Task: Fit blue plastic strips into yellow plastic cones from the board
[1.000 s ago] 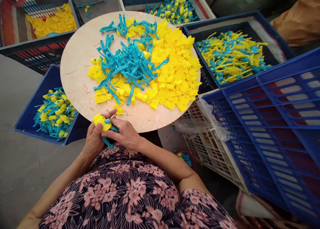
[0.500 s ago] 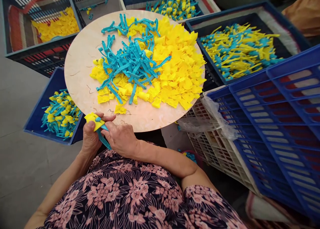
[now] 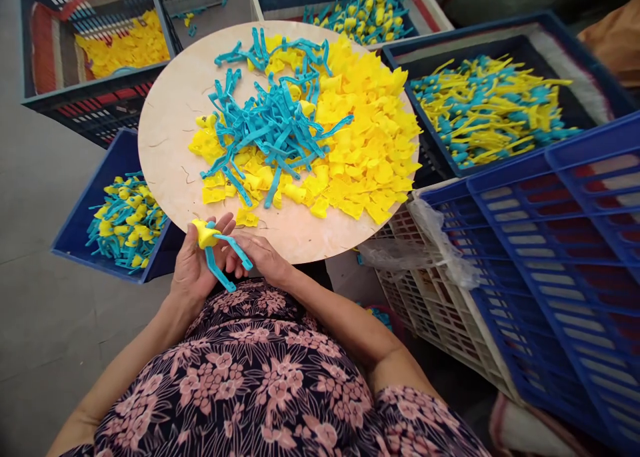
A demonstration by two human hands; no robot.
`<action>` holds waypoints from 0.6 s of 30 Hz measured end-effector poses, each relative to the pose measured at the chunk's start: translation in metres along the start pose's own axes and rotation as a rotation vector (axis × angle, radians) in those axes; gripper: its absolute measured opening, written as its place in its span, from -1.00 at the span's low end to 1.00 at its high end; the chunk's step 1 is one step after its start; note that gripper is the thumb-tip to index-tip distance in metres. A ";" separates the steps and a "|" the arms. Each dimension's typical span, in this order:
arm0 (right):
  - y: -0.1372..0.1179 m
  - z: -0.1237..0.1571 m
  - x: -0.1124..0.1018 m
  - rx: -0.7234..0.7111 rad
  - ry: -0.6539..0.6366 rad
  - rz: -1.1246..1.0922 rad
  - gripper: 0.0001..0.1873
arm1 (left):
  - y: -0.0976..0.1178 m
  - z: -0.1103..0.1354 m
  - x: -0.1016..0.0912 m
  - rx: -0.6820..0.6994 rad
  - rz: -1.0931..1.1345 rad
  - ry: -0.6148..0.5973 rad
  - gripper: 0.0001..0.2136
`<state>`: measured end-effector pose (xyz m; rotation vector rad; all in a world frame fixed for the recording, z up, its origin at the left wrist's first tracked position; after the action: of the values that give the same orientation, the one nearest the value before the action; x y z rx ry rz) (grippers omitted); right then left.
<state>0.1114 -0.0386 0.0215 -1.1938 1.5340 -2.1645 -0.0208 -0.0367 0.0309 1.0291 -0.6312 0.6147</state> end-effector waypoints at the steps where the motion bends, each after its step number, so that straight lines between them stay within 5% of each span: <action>1: 0.003 0.001 0.002 -0.003 0.008 -0.030 -0.51 | 0.000 0.001 0.000 0.010 0.002 0.009 -0.69; 10: -0.004 0.001 0.021 0.183 -0.111 0.092 -0.58 | 0.003 -0.002 0.000 0.110 -0.119 -0.013 -0.66; 18: -0.009 0.006 0.037 -0.003 0.039 0.263 -0.78 | 0.017 0.010 0.014 0.231 -0.287 -0.187 -0.63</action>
<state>0.0943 -0.0609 0.0480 -0.8976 1.6092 -2.0240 -0.0259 -0.0372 0.0546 1.3775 -0.5695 0.3463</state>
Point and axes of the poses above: each hand's wrist, its own z-axis away from the middle knuckle, its own x-axis out of the palm, y = z × x, the point moved 2 cm from there along -z, towards the middle knuckle, and after that the axes turned 15 degrees about -y, right-handed, at the moved point
